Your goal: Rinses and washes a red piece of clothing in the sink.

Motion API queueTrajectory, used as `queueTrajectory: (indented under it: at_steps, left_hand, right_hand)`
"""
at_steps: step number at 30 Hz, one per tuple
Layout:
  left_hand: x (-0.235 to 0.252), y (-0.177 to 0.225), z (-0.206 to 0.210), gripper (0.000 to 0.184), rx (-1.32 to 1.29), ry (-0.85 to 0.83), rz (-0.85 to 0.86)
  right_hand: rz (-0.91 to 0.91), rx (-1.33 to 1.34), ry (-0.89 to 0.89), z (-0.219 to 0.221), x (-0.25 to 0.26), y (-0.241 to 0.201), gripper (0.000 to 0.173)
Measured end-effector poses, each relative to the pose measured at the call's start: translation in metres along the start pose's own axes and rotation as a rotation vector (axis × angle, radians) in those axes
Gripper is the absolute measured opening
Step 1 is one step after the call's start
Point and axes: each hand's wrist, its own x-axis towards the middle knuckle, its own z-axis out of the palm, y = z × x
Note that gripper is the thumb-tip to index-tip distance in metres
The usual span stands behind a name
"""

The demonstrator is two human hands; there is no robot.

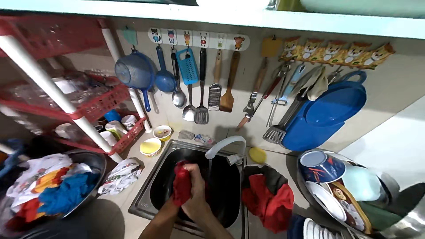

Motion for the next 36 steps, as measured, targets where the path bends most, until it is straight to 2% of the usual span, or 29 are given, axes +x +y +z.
queueTrajectory:
  at_steps: [3, 6, 8, 9, 11, 13, 14, 15, 16, 17, 18, 20, 21, 24, 25, 27, 29, 31, 32, 34, 36]
  left_hand:
    - [0.032, -0.044, -0.020, 0.029, -0.072, -0.118, 0.064]
    - [0.042, -0.058, -0.031, 0.027, -0.144, -0.206, 0.139]
    - [0.062, -0.107, -0.049, 0.034, -0.081, -0.223, 0.242]
    - [0.061, -0.111, -0.052, 0.033, 0.056, -0.181, 0.186]
    - [0.043, -0.065, -0.037, 0.030, 0.337, -0.105, -0.169]
    - [0.038, -0.012, -0.011, 0.037, 0.523, -0.149, -0.442]
    - [0.046, -0.001, 0.000, 0.039, 0.619, -0.175, -0.523]
    - [0.058, -0.009, 0.001, 0.041, 0.727, -0.237, -0.510]
    - [0.071, -0.041, -0.013, 0.041, 0.820, -0.321, -0.296]
    - [0.090, -0.096, -0.036, 0.038, 0.802, -0.337, 0.083]
    - [0.103, -0.112, -0.041, 0.037, 0.784, -0.350, 0.051]
    - [0.114, -0.080, -0.031, 0.042, 0.883, -0.320, -0.289]
    - [0.115, -0.061, -0.030, 0.043, 0.897, -0.323, -0.321]
    - [0.114, -0.002, -0.041, 0.034, 0.834, -0.313, -0.193]
    - [0.110, 0.024, -0.042, 0.034, 0.769, -0.264, -0.180]
    - [0.110, 0.061, -0.050, 0.047, 0.672, -0.124, -0.132]
    - [0.129, 0.065, -0.071, 0.057, 0.631, -0.042, 0.023]
    - [0.128, 0.078, -0.074, 0.063, 0.593, -0.011, 0.157]
    - [0.125, 0.090, -0.067, 0.065, 0.575, 0.002, 0.180]
    - [0.125, 0.117, -0.049, 0.063, 0.556, 0.007, 0.222]
    - [0.119, 0.135, -0.035, 0.054, 0.520, 0.004, 0.302]
  right_hand:
    - [-0.029, 0.042, -0.033, 0.004, -0.004, -0.003, 0.029]
    - [0.016, -0.027, -0.089, 0.004, -0.005, 0.003, 0.032]
    - [0.114, -0.172, -0.164, 0.002, 0.000, 0.013, 0.041]
    - [0.198, -0.257, -0.211, -0.001, 0.006, 0.023, 0.047]
    - [0.466, -0.433, -0.289, -0.013, 0.020, 0.060, 0.053]
    - [0.740, -0.568, -0.281, -0.036, 0.028, 0.116, 0.052]
    - [0.839, -0.624, -0.254, -0.050, 0.025, 0.142, 0.050]
    - [0.924, -0.689, -0.251, -0.066, 0.020, 0.162, 0.052]
    - [0.986, -0.750, -0.248, -0.080, 0.012, 0.177, 0.052]
    - [1.040, -0.791, -0.246, -0.093, 0.003, 0.189, 0.051]
    - [1.101, -0.816, -0.247, -0.104, -0.007, 0.197, 0.048]
    - [1.166, -0.844, -0.254, -0.118, -0.026, 0.206, 0.041]
    - [1.175, -0.866, -0.272, -0.122, -0.033, 0.207, 0.040]
    - [1.219, -0.948, -0.320, -0.138, -0.047, 0.202, 0.040]
    - [1.227, -0.961, -0.324, -0.145, -0.050, 0.200, 0.039]
    - [1.216, -0.935, -0.357, -0.158, -0.053, 0.200, 0.040]
    - [1.160, -0.819, -0.421, -0.159, -0.046, 0.188, 0.048]
    - [1.054, -0.677, -0.475, -0.146, -0.035, 0.159, 0.048]
    - [0.978, -0.606, -0.472, -0.135, -0.031, 0.141, 0.041]
    - [0.798, -0.486, -0.397, -0.109, -0.028, 0.105, 0.034]
    - [0.653, -0.423, -0.272, -0.081, -0.031, 0.081, 0.039]
